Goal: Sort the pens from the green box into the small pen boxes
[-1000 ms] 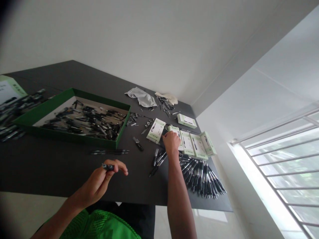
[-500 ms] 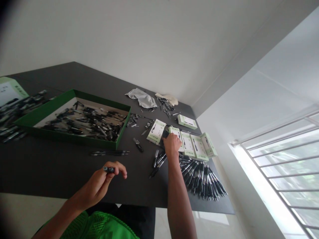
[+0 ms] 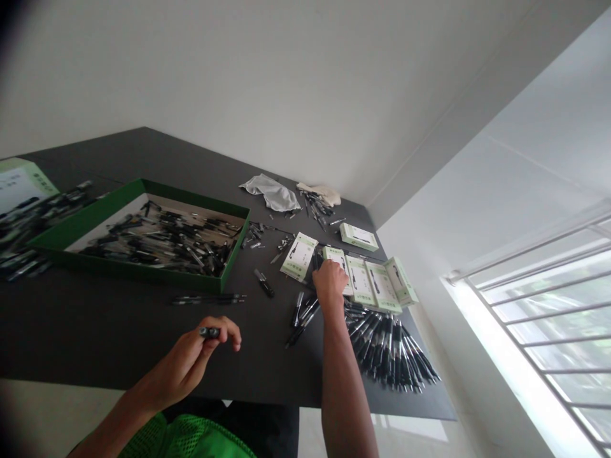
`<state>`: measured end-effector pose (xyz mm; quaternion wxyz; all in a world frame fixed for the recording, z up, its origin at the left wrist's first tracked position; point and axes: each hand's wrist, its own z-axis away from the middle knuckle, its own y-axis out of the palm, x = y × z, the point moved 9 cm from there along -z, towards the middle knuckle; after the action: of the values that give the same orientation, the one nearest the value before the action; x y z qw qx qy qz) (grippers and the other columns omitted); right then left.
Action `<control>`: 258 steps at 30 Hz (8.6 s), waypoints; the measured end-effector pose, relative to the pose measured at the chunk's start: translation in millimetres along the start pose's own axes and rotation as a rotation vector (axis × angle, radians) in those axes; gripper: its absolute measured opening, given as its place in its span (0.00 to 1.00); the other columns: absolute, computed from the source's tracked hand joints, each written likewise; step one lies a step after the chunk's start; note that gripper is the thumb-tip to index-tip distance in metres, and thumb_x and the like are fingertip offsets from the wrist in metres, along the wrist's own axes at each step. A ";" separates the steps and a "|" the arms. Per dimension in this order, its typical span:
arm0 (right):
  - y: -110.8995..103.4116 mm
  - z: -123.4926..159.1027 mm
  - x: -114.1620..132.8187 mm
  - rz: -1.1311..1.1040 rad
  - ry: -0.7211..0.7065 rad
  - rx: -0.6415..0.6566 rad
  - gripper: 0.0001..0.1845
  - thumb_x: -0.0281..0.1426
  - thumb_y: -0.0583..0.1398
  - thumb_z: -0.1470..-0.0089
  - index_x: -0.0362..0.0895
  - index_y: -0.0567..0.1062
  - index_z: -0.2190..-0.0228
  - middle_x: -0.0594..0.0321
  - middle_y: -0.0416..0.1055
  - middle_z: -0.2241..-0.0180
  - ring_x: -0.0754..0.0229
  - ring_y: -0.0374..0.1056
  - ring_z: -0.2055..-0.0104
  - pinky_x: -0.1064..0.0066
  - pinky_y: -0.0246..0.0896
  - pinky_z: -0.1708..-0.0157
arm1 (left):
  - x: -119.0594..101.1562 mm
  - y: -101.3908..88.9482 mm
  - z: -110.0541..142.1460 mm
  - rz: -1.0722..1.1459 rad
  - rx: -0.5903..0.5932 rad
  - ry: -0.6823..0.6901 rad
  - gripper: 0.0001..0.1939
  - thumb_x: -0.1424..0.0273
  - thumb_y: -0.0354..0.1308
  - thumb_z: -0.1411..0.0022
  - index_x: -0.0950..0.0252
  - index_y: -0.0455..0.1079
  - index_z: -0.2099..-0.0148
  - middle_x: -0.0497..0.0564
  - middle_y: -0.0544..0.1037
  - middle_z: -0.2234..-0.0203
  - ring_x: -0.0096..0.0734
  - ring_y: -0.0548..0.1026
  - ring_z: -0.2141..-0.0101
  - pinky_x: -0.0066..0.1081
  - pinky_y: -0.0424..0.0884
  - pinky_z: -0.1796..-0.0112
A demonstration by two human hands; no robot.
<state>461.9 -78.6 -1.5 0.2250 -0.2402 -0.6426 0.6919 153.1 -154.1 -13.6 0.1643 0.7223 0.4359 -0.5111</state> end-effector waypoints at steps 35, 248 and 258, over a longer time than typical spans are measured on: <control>-48.9 24.1 -36.6 -0.123 -0.230 -0.001 0.18 0.39 0.59 0.40 0.44 0.86 0.64 0.50 0.83 0.63 0.47 0.78 0.60 0.63 0.65 0.63 | 26.1 -19.3 4.5 -0.091 -0.182 -0.311 0.12 0.60 0.49 0.24 0.61 0.66 0.49 0.38 0.58 0.78 0.24 0.57 0.80 0.23 0.53 0.78; -38.6 39.1 74.3 -0.361 -0.689 -0.366 0.13 0.32 0.57 0.32 0.45 0.83 0.57 0.56 0.79 0.60 0.53 0.70 0.53 0.65 0.63 0.52 | 4.6 19.9 -16.4 -0.348 0.244 -0.036 0.26 0.52 0.39 0.21 0.62 0.71 0.55 0.50 0.82 0.67 0.32 0.78 0.68 0.28 0.66 0.62; -12.1 -11.8 133.8 0.006 -0.674 -0.180 0.10 0.34 0.63 0.35 0.45 0.84 0.58 0.52 0.80 0.56 0.49 0.71 0.49 0.63 0.62 0.51 | 1.6 14.2 -18.2 -0.306 0.201 -0.025 0.28 0.50 0.36 0.21 0.63 0.70 0.56 0.50 0.81 0.68 0.31 0.77 0.70 0.27 0.65 0.66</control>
<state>364.5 14.5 4.1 -0.0240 -0.0191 -0.7384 0.6736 175.5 -149.0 -10.3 0.0168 0.6540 0.4853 -0.5801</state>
